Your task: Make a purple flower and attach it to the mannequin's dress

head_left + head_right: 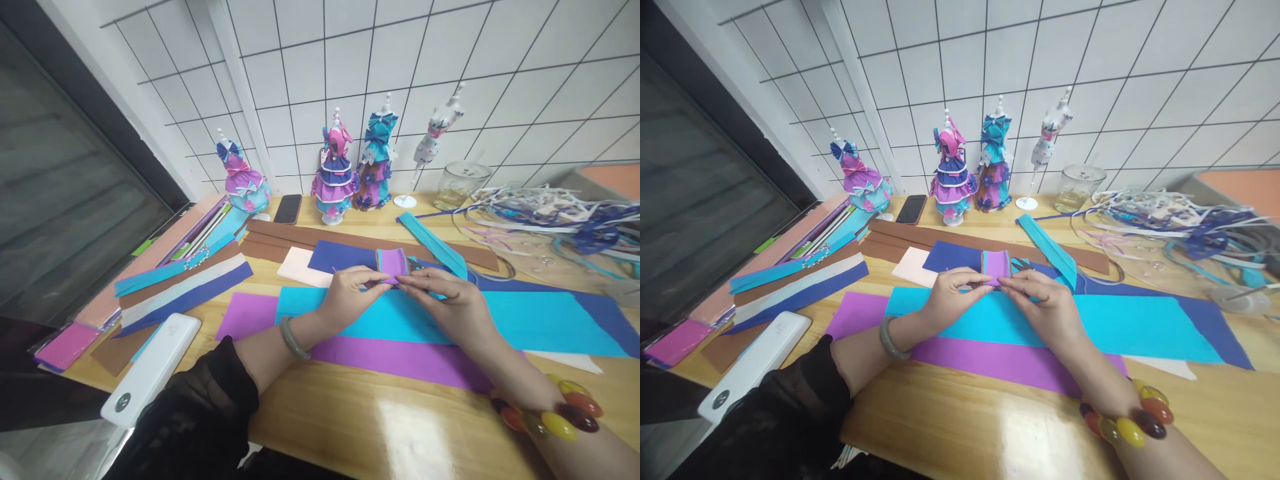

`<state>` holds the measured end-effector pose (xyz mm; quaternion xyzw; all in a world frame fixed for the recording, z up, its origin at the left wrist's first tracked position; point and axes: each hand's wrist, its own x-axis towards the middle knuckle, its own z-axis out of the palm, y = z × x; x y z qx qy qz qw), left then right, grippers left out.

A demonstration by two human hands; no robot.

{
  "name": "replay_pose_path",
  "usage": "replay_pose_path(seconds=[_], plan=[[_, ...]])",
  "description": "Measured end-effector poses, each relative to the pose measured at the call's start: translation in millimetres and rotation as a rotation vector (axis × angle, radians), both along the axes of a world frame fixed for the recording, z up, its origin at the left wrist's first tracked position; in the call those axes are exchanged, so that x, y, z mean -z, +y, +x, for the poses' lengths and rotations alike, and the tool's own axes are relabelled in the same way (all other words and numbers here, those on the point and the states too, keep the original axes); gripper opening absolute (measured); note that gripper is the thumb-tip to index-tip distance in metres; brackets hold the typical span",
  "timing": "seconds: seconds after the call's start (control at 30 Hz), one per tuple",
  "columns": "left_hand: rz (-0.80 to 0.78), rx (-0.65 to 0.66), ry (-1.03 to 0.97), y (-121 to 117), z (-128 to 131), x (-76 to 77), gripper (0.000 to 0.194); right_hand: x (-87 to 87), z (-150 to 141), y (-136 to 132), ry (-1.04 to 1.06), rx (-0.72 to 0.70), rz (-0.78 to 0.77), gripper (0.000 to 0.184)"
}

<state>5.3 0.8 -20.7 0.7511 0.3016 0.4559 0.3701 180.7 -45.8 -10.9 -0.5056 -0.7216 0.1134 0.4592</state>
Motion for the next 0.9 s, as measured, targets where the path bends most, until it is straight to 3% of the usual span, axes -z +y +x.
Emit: replay_pose_path(seconds=[0.33, 0.9], plan=[[0.140, 0.020, 0.024, -0.3, -1.3, -0.2, 0.017, -0.4, -0.3, -0.9, -0.038, -0.010, -0.022, 0.016], [0.045, 0.032, 0.024, -1.4, -0.4, 3.7, 0.023, 0.4, -3.9, -1.3, 0.009, -0.006, -0.096, 0.012]])
